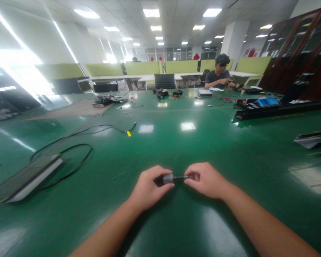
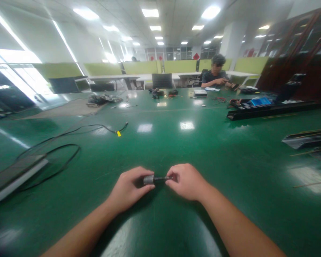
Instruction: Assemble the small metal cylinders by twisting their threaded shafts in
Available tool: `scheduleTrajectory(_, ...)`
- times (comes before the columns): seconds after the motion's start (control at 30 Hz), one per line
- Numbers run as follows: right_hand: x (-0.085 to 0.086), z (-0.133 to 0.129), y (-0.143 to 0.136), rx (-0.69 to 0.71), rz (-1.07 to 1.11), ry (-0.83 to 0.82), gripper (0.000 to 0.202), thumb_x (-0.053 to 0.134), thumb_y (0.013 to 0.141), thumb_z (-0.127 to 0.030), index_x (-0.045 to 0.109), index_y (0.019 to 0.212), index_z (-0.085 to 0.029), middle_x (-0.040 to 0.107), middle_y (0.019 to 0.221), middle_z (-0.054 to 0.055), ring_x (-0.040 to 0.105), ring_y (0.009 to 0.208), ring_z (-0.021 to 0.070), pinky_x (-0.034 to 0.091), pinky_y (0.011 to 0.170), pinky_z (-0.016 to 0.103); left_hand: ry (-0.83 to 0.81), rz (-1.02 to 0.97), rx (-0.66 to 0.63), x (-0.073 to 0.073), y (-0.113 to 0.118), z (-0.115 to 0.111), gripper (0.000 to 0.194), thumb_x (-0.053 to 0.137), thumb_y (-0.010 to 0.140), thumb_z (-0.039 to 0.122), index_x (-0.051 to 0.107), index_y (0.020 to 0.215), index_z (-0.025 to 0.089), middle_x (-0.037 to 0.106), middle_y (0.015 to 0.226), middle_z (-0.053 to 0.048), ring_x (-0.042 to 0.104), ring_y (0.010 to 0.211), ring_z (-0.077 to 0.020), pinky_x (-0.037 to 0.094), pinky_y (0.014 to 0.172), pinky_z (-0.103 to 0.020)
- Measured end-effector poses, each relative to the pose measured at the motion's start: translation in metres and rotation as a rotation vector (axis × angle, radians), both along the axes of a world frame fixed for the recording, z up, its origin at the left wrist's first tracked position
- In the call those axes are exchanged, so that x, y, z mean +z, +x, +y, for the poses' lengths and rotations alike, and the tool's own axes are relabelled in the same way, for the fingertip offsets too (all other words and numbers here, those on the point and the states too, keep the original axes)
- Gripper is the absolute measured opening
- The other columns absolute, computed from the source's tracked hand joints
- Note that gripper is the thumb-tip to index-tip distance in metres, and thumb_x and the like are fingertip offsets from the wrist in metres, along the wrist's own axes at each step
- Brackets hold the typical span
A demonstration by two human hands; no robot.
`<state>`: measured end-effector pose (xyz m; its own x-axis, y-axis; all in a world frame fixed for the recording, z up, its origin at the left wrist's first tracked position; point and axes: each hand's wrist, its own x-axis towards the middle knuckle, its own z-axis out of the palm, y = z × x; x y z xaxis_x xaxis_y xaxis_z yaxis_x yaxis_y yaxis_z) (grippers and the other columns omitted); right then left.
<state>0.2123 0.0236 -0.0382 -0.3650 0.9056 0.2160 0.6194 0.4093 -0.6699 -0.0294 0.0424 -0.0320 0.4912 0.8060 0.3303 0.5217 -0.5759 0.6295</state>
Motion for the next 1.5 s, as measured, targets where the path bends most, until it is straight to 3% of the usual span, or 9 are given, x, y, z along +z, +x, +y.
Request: scheduleTrajectory(1.5, -0.0007, 0.0028, 0.0048, -0.012, 0.006, -0.006, 0.008, 0.068, 0.082, -0.022, 0.073, 0.086, -0.019, 0.067, 0.072, -0.001, 0.056, 0.064, 0.0127, 0.039, 0.060, 0.023, 0.010, -0.008, 0.000, -0.0001, -0.0026, 0.0025, 0.023, 0.077, 0.078, 0.025, 0.071, 0.100, 0.023, 0.072, 0.093, -0.001, 0.066, 0.084, -0.0163, 0.049, 0.079, -0.028)
